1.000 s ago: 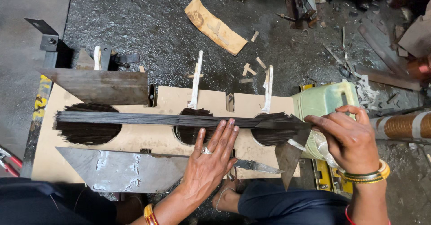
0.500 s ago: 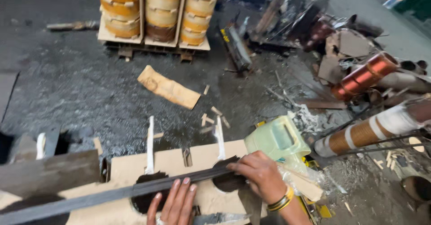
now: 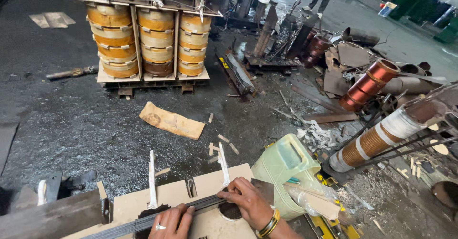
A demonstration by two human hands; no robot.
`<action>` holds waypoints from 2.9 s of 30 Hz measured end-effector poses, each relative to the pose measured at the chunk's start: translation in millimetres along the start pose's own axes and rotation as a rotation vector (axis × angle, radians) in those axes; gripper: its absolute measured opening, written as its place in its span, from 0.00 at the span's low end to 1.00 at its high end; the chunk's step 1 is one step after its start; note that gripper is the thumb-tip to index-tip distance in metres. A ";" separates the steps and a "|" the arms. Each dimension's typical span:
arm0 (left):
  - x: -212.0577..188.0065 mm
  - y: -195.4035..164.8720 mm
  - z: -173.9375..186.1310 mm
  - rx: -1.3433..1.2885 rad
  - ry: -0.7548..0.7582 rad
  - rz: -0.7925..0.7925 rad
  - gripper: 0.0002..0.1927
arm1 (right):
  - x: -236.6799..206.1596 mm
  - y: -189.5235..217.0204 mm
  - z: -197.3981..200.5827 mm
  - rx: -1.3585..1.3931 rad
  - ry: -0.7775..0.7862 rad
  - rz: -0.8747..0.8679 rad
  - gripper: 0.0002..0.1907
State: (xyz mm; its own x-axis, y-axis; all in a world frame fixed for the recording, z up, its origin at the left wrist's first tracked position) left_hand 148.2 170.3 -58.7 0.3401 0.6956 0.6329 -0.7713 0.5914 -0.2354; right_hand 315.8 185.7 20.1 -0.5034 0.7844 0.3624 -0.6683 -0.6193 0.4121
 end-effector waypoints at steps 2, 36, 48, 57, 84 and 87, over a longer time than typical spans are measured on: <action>5.6 0.3 0.8 0.003 0.006 0.033 0.16 | -1.5 3.9 -0.1 0.008 -0.034 0.024 0.23; 14.0 -15.9 64.6 -0.088 0.010 0.103 0.11 | -33.2 44.3 -11.7 -0.420 -0.355 0.228 0.15; 6.8 -49.7 54.3 0.126 0.030 -0.034 0.25 | -42.0 16.8 -2.7 -0.386 -0.328 0.000 0.20; 4.1 -49.0 47.9 0.164 -0.052 -0.099 0.16 | -41.5 14.8 -5.8 -0.372 -0.382 -0.078 0.13; -95.6 49.3 145.3 -0.078 0.529 0.111 0.60 | -32.0 131.5 -100.1 0.025 0.102 0.081 0.22; -113.0 63.5 137.9 -0.164 0.675 0.265 0.60 | -21.8 141.8 -124.2 -0.062 0.196 0.130 0.26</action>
State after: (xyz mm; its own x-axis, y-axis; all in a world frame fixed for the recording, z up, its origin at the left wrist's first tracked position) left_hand -13.4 72.9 -43.5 0.4510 0.8917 -0.0388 -0.8014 0.3854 -0.4575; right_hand 163.9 85.1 -33.2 -0.6799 0.6939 0.2369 -0.6207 -0.7167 0.3180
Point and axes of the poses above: each hand's wrist, its own x-axis towards the middle knuckle, its own z-axis out of the back of the hand, y = z × x, the point moved 10 cm from there along x, towards the middle knuckle, and after that the axes turned 2 degrees about y, right-handed, at the moved point
